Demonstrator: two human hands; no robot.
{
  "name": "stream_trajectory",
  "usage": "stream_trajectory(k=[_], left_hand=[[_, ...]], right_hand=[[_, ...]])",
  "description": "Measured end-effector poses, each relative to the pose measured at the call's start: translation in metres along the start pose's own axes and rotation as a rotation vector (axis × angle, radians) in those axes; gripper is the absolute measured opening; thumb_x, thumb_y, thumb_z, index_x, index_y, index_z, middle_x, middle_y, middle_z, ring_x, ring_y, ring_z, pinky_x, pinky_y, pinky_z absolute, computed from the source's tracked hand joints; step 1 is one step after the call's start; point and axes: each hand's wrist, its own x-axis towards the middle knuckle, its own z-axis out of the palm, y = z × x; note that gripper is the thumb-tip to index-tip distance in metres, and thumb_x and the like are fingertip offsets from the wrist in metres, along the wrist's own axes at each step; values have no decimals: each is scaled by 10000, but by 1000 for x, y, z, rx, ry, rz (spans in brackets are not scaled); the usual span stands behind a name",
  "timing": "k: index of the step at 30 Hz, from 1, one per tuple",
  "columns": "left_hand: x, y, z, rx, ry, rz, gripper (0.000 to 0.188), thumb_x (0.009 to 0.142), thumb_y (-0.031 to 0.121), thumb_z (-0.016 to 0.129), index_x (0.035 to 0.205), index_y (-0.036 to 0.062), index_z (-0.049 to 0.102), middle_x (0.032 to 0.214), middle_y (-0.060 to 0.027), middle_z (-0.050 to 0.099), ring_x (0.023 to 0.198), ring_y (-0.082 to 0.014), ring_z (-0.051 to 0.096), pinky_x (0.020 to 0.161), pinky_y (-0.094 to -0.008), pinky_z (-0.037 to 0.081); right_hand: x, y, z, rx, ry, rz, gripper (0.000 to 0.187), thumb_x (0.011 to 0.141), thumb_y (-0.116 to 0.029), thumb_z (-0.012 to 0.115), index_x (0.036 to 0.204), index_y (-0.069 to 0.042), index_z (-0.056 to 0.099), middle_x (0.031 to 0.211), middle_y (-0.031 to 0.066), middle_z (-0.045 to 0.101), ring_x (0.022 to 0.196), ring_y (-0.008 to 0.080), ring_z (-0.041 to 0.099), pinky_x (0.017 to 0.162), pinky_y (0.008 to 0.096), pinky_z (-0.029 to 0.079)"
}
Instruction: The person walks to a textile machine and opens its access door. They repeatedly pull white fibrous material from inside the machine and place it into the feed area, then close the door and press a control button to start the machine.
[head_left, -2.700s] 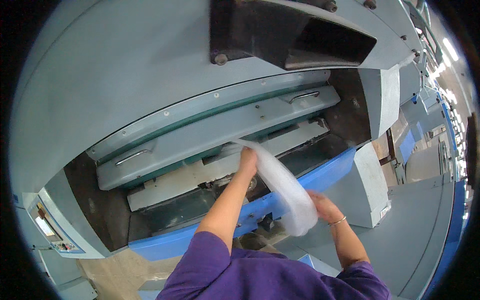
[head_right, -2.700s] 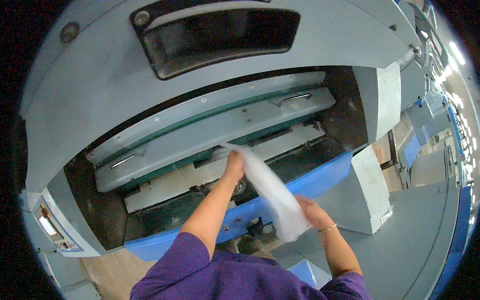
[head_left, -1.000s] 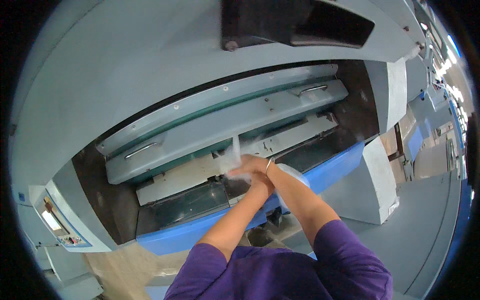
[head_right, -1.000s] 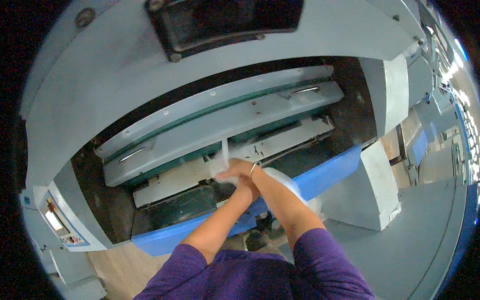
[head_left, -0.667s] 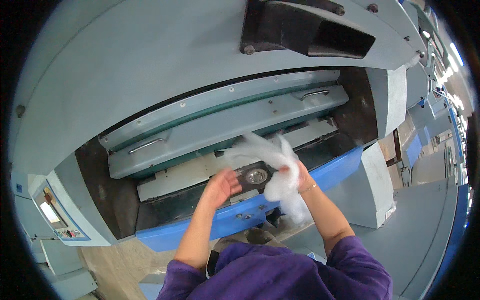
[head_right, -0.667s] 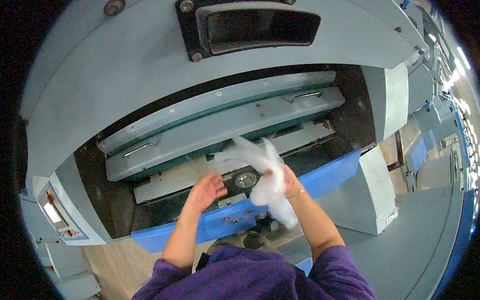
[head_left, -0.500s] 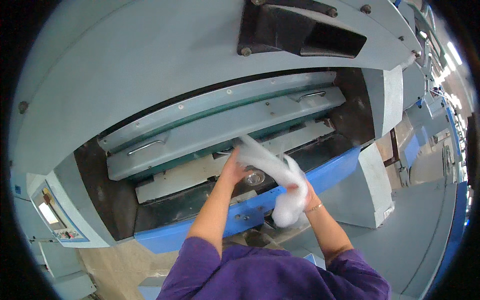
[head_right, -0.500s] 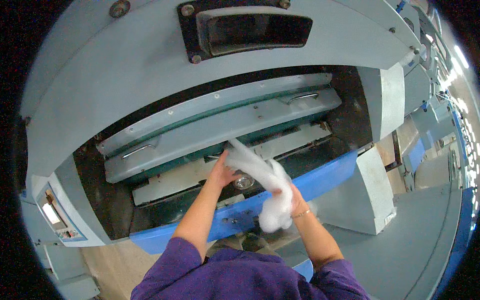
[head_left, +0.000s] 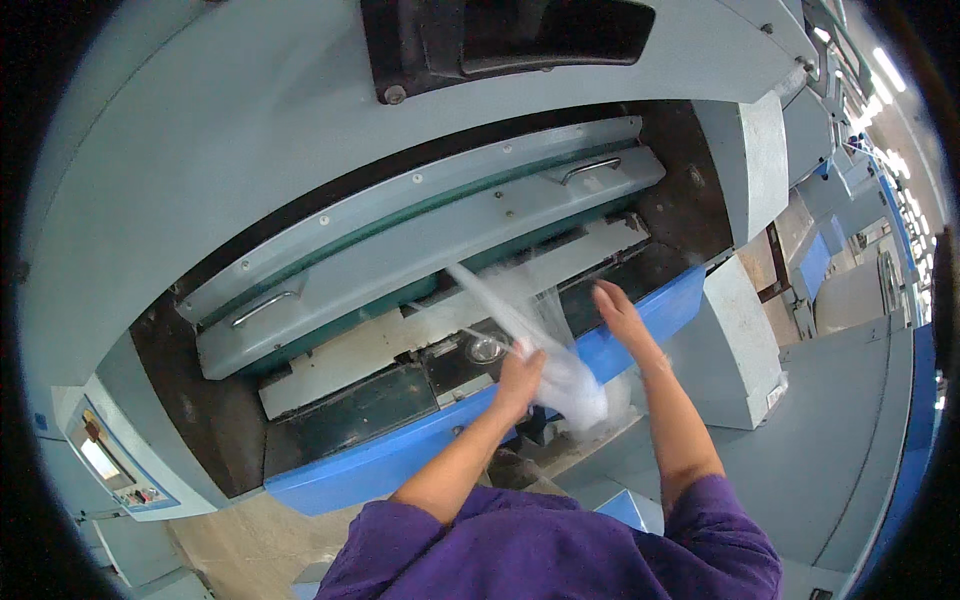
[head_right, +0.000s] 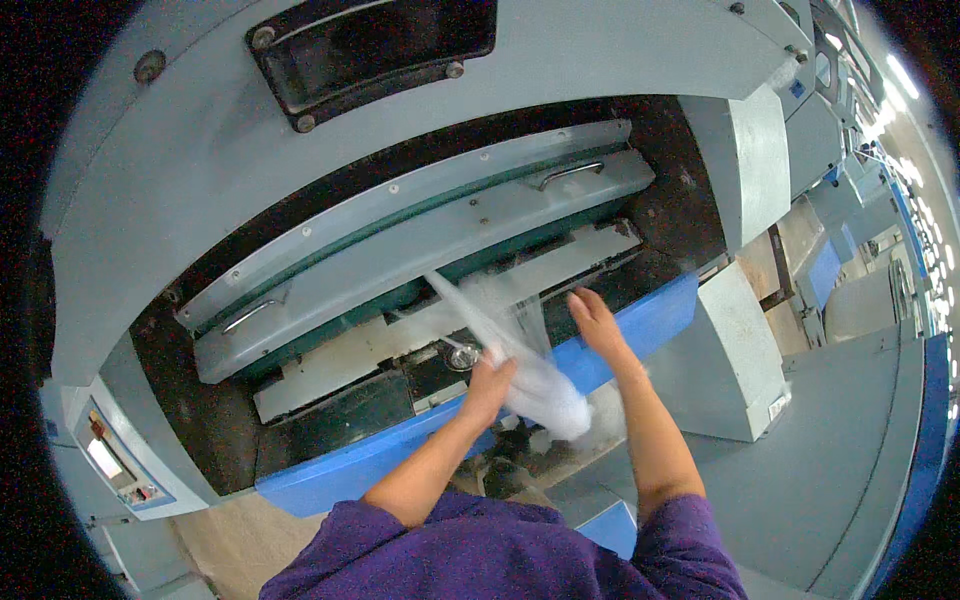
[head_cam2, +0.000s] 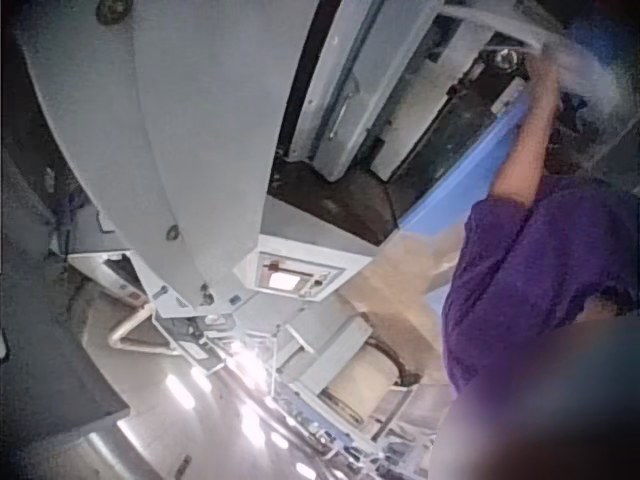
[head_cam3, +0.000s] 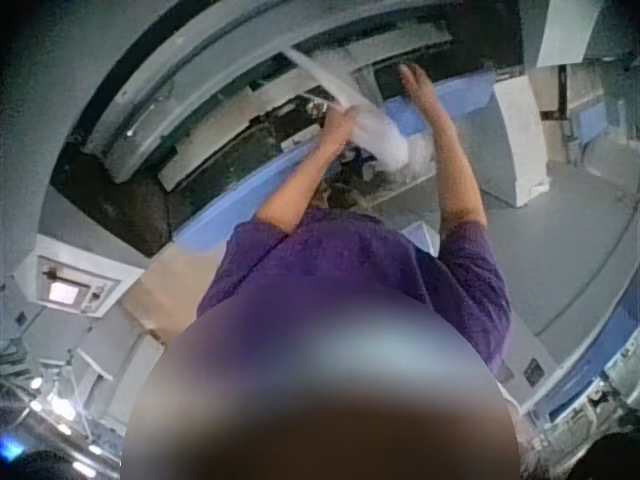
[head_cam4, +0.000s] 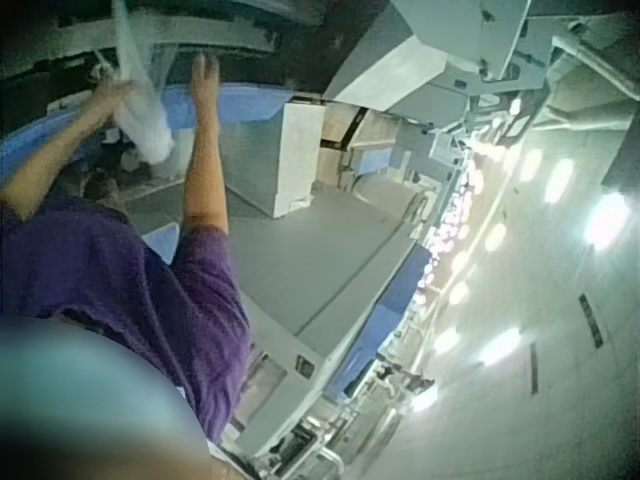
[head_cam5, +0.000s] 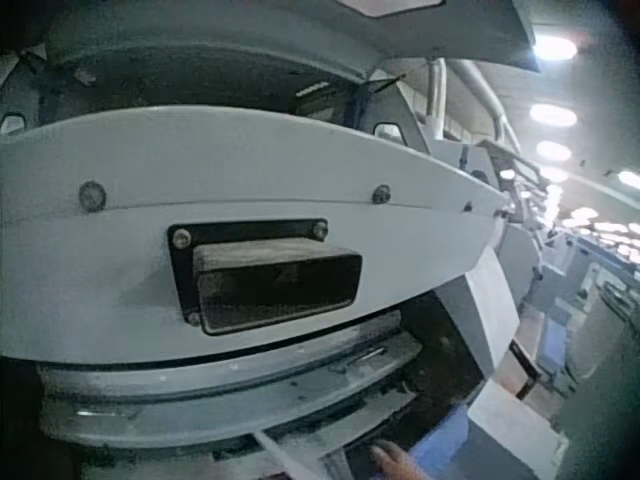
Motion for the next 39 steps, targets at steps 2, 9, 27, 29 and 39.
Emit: stream_trajectory(k=[2, 9, 27, 29, 39], left_hand=[[-11, -7, 7, 17, -37, -50, 380, 874, 104, 539, 1226, -16, 459, 1112, -148, 576, 963, -215, 552, 841, -331, 452], [-44, -24, 10, 464, -193, 6, 348, 883, 175, 554, 1155, -35, 501, 1097, -212, 594, 996, -295, 571, 855, -383, 439], [86, 25, -130, -643, 92, -344, 626, 861, 400, 616, 1330, 67, 371, 1341, -153, 429, 1194, -301, 451, 1020, -508, 316], [121, 11, -107, -836, 34, -167, 561, 866, 343, 625, 1299, 66, 400, 1289, -152, 469, 1137, -309, 492, 977, -504, 370], [119, -10, -25, 942, 212, 237, 261, 849, 154, 470, 1019, -21, 565, 989, -288, 597, 952, -401, 586, 802, -470, 471]], right_hand=[[51, -5, 45, -116, -54, 73, 650, 917, -488, 455, 1280, 50, 450, 1255, 237, 523, 1177, 326, 496, 988, 350, 369], [61, -76, 173, 467, -758, 391, 833, 863, -680, 357, 1284, 32, 453, 1284, 193, 499, 1172, 275, 487, 1008, 351, 369], [-144, -16, -1, 1796, -723, 745, 809, 850, -690, 357, 1293, -17, 422, 668, 119, 596, 338, 124, 429, 300, 240, 346], [-172, 0, -12, 1864, -691, 666, 783, 867, -666, 363, 1284, -6, 428, 631, 91, 576, 338, 117, 421, 302, 237, 348], [-178, 0, -64, -203, 67, 414, 412, 908, -234, 568, 1221, 28, 510, 1184, 183, 568, 1110, 231, 544, 932, 343, 444]])
